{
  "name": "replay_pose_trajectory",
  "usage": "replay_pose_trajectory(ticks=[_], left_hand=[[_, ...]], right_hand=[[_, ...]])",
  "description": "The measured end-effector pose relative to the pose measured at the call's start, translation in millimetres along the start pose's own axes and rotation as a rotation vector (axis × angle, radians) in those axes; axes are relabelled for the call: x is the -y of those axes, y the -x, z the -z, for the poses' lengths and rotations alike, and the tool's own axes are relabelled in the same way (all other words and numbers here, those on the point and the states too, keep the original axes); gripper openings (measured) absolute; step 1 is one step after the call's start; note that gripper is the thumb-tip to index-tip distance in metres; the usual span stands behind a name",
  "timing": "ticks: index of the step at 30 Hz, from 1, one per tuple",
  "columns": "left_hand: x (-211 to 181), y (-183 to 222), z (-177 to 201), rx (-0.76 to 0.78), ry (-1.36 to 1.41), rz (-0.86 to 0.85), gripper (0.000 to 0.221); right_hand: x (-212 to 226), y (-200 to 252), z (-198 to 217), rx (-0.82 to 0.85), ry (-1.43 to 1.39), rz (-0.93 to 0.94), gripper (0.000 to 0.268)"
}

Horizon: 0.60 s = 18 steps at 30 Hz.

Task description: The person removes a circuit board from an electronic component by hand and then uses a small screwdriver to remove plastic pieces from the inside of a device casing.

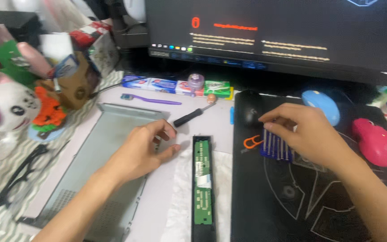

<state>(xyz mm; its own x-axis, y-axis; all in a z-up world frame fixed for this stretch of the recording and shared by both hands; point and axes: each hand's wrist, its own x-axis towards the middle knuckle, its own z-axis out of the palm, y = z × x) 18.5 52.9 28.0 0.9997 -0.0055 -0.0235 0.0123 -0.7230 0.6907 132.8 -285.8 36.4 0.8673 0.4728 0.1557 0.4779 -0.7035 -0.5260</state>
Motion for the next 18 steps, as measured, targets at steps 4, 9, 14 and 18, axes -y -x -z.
replay_pose_trajectory(ticks=[4, 9, 14, 18], left_hand=[[-8, -2, -6, 0.132, 0.056, -0.124, 0.058], [-20, -3, -20, 0.300, 0.095, -0.103, 0.114], [-14, -17, -24, 0.259, 0.042, -0.118, 0.100], [-33, -21, -19, 0.224, 0.109, 0.193, 0.060]], right_hand=[[-22, 8, 18, -0.043, 0.101, 0.069, 0.019], [-28, 22, 35, -0.062, 0.110, -0.231, 0.017], [-77, 13, 17, -0.074, 0.171, -0.021, 0.012], [-80, 1, 4, -0.015, 0.121, 0.081, 0.015]])
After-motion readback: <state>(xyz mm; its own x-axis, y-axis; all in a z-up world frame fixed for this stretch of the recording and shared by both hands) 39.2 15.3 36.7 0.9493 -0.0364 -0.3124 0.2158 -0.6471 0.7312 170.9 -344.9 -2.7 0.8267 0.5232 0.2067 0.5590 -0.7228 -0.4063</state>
